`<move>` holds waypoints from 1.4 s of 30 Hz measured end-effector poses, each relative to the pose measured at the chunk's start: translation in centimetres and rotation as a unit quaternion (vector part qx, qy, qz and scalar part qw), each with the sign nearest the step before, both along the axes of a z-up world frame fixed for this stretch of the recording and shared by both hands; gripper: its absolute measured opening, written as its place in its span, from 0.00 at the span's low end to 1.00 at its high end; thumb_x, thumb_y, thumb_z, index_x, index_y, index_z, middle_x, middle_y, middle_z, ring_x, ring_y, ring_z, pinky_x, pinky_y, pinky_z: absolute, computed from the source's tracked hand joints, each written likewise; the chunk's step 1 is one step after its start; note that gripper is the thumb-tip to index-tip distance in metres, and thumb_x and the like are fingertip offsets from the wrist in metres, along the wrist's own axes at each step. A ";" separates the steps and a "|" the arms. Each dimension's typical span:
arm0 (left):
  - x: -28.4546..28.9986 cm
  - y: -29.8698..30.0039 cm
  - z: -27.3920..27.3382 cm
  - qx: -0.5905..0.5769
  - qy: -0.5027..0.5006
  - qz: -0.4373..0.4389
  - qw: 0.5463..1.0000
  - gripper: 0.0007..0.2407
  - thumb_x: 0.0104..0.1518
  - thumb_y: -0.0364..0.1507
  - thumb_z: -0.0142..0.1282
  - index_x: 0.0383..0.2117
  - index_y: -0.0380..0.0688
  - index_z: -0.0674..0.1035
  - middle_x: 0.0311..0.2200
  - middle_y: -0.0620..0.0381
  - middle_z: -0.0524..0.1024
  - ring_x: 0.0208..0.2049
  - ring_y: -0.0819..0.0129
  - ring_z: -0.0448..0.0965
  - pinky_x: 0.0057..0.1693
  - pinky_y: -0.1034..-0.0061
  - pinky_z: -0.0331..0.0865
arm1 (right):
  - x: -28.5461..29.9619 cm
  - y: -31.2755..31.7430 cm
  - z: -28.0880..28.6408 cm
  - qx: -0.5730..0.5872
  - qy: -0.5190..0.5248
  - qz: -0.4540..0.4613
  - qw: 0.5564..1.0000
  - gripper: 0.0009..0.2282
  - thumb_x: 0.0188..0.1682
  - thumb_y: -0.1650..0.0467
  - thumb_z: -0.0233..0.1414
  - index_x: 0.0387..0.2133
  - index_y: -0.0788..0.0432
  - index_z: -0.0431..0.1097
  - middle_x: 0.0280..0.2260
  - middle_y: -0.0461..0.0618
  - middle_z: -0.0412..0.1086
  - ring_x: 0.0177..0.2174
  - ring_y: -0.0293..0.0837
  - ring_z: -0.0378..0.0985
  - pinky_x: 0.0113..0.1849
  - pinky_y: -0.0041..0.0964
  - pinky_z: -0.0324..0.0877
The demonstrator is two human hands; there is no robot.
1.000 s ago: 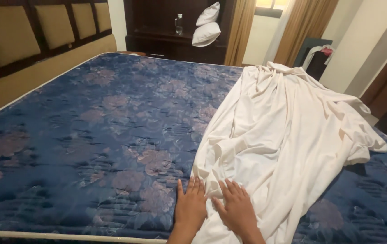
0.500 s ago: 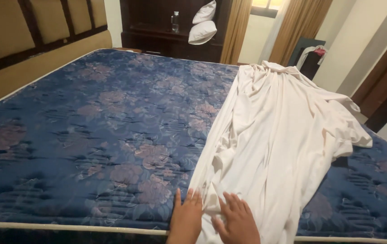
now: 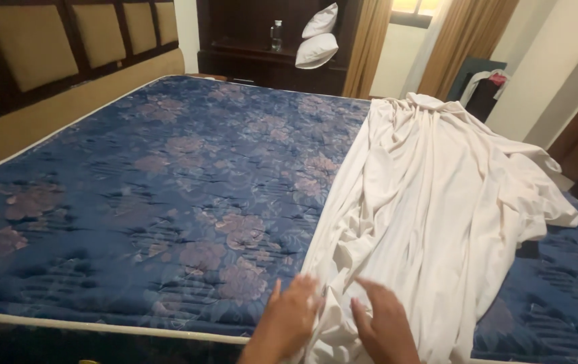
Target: The person picks up a white bed sheet from the floor and moves it to a bed with a blue patterned mattress. They then proceed to fold the sheet by hand, smoothing out the fabric and aligning the edges to create a neat rectangular shape on the bed.
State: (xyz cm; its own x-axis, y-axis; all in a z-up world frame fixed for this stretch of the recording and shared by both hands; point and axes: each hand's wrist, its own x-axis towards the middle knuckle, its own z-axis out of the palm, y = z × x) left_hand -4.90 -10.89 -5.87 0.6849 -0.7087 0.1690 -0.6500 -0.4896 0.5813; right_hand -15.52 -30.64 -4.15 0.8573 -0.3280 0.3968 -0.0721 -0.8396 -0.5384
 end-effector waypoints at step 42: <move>0.5 -1.3 -10.3 0.008 -0.165 0.011 0.986 0.24 0.49 0.24 0.50 0.57 0.36 0.73 0.60 0.44 0.70 0.66 0.47 0.60 0.66 0.37 0.39 | 0.1 -3.7 -12.8 -0.237 -0.013 0.065 0.969 0.22 0.50 0.65 0.50 0.56 0.65 0.63 0.60 0.63 0.62 0.60 0.63 0.61 0.59 0.55 0.56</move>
